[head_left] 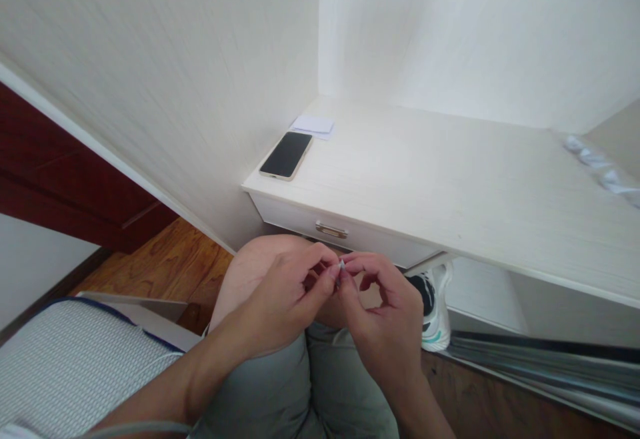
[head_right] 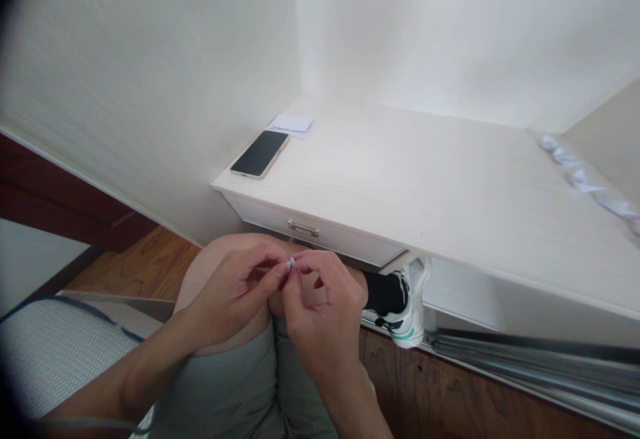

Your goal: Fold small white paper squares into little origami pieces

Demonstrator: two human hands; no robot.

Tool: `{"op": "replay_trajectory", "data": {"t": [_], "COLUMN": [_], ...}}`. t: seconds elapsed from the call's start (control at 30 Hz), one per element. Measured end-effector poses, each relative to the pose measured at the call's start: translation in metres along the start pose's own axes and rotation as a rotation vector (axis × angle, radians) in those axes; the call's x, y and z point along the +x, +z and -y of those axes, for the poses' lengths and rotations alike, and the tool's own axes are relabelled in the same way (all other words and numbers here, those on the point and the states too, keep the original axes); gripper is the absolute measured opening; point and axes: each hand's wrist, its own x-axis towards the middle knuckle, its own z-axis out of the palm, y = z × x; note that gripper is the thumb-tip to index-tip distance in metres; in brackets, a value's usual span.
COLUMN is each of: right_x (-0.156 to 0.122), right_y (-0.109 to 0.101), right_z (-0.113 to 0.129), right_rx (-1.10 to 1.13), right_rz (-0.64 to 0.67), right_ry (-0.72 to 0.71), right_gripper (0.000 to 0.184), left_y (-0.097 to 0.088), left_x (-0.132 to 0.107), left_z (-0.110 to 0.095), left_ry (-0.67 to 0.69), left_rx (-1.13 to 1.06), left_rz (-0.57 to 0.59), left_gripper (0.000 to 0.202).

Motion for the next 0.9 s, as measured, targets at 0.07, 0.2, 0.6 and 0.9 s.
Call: {"op": "replay_trajectory", "data": {"t": [0.07, 0.2, 0.6, 0.9], "right_x": [-0.001, -0.001, 0.007, 0.009], "right_y": [0.001, 0.0, -0.008, -0.013], "right_z": [0.0, 0.002, -0.012, -0.014], "right_rx": [0.018, 0.09, 0.705, 0.875], "right_rz": [-0.02, 0.001, 0.312, 0.439], "right_ry": [-0.011, 0.007, 0.478, 0.503], "right_gripper": [0.01, 0.01, 0.02, 0.019], "left_y": [0.0, 0.0, -0.008, -0.011], "left_x": [0.0, 0.001, 0.0, 0.004], "left_z": [-0.001, -0.005, -0.006, -0.002], "left_ry": [-0.003, -0.007, -0.099, -0.323], "left_rx": [-0.018, -0.039, -0.499, -0.762], "left_rz": [-0.005, -0.024, 0.049, 0.219], "left_gripper": [0.024, 0.025, 0.021, 0.027]}}
